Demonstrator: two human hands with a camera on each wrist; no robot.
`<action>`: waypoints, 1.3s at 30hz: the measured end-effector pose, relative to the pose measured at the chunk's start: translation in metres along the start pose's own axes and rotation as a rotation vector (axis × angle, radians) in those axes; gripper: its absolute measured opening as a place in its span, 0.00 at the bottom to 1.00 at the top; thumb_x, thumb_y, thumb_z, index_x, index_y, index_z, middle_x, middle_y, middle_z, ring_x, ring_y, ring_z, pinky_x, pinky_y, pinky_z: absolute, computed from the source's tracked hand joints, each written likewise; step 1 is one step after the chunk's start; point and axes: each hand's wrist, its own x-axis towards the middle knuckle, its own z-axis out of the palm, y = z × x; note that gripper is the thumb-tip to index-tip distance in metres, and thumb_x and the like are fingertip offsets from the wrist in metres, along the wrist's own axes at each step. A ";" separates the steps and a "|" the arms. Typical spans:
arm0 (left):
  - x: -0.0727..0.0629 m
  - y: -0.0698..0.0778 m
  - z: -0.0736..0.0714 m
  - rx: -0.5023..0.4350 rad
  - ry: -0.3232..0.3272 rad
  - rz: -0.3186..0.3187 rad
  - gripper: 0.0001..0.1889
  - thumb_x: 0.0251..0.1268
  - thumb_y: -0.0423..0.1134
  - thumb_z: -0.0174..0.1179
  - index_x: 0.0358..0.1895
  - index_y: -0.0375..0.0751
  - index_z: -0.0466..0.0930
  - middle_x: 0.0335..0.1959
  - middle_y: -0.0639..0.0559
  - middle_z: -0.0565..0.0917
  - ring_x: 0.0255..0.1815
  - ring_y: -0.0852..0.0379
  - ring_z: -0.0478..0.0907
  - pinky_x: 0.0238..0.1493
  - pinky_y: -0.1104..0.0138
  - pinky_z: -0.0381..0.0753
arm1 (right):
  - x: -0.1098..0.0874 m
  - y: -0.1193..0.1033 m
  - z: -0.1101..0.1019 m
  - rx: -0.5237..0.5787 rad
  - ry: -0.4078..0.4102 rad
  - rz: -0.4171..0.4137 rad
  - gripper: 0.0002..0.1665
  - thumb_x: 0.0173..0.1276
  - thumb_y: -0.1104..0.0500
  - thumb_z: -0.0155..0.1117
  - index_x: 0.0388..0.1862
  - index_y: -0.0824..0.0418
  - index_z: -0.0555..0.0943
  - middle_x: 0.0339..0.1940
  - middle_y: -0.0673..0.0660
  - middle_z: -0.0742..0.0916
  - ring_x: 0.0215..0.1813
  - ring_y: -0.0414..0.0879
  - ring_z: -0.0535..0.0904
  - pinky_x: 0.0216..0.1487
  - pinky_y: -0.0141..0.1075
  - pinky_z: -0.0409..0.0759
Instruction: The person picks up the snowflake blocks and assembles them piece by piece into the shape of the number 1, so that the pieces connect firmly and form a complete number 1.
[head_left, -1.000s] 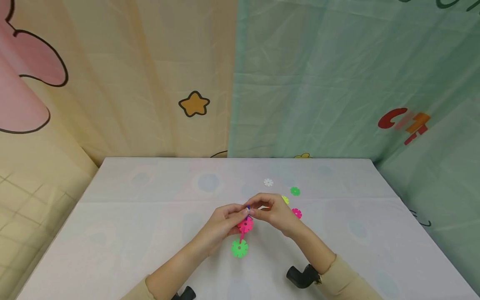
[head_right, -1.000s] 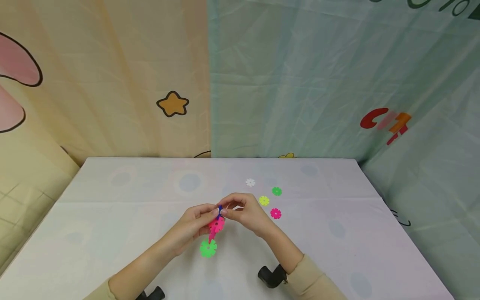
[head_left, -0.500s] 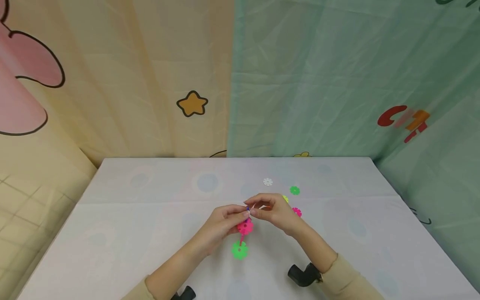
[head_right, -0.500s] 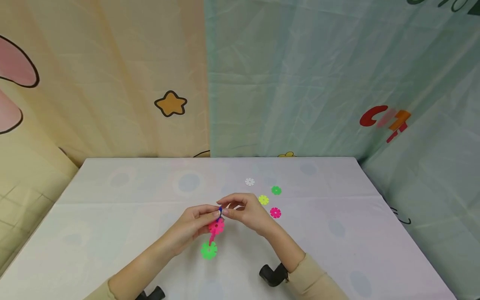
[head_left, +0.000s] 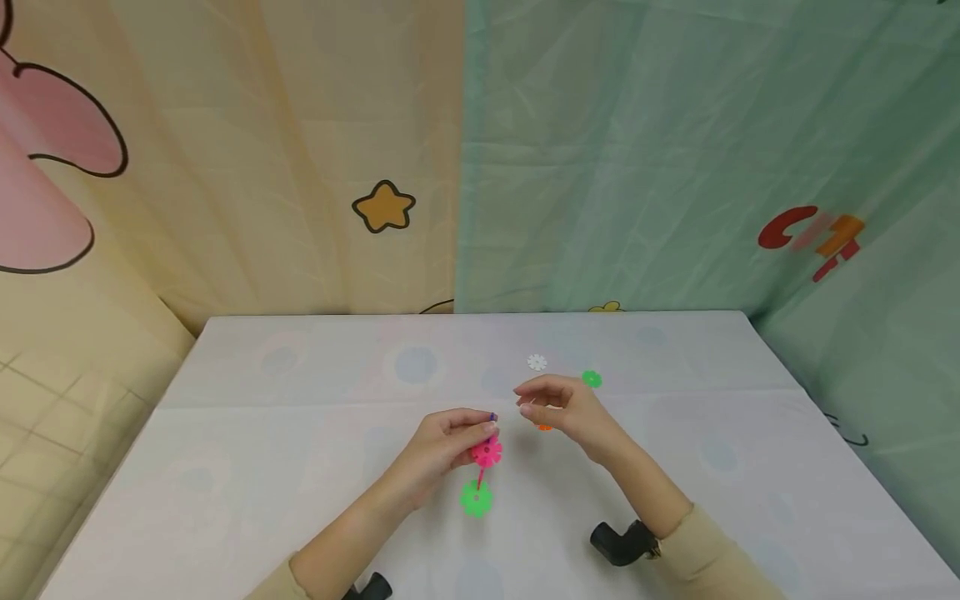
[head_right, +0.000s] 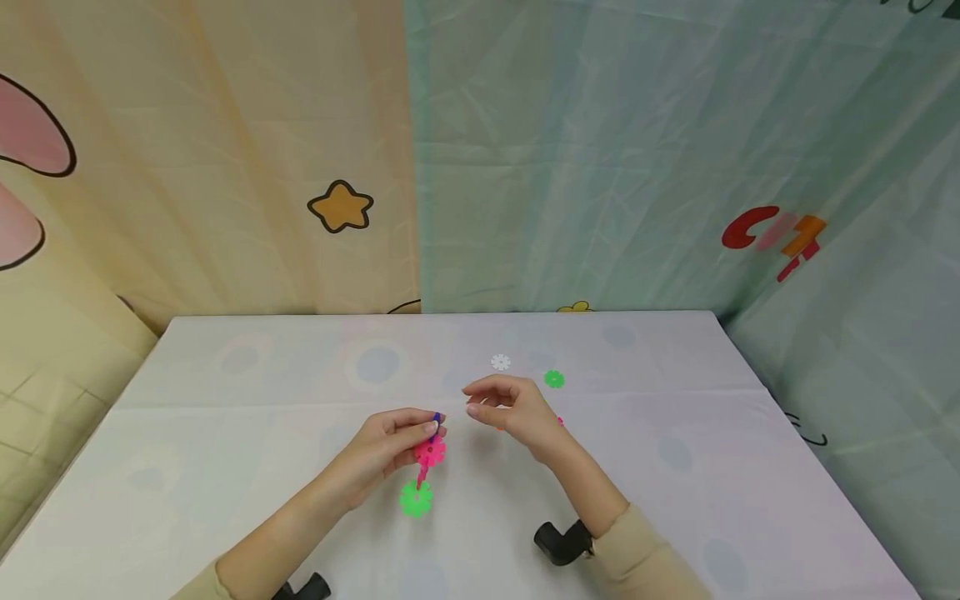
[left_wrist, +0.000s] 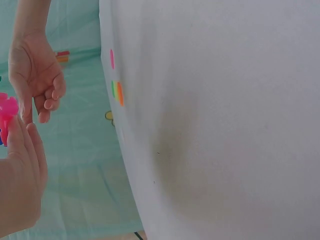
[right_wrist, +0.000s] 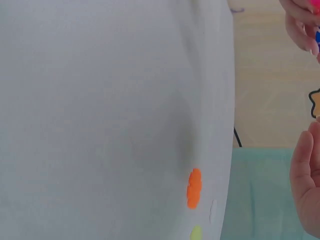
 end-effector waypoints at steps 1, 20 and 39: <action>0.000 0.000 0.000 -0.005 0.002 -0.001 0.20 0.61 0.38 0.61 0.50 0.25 0.76 0.34 0.50 0.83 0.33 0.61 0.80 0.40 0.70 0.79 | -0.001 0.001 -0.003 0.005 0.011 0.010 0.17 0.61 0.58 0.66 0.49 0.62 0.80 0.45 0.60 0.83 0.46 0.50 0.79 0.46 0.42 0.78; -0.002 0.000 -0.008 -0.039 0.027 -0.008 0.23 0.65 0.37 0.57 0.58 0.25 0.70 0.47 0.44 0.80 0.41 0.60 0.79 0.42 0.73 0.78 | -0.016 0.029 -0.059 -0.028 0.170 0.094 0.25 0.65 0.60 0.62 0.55 0.75 0.72 0.44 0.61 0.81 0.45 0.54 0.79 0.45 0.34 0.79; -0.003 0.001 -0.012 -0.117 0.003 -0.007 0.24 0.64 0.35 0.55 0.59 0.22 0.68 0.45 0.45 0.81 0.40 0.61 0.80 0.42 0.73 0.78 | -0.023 0.054 -0.082 -0.228 0.200 0.270 0.21 0.61 0.63 0.65 0.51 0.71 0.76 0.36 0.58 0.81 0.35 0.47 0.76 0.37 0.33 0.78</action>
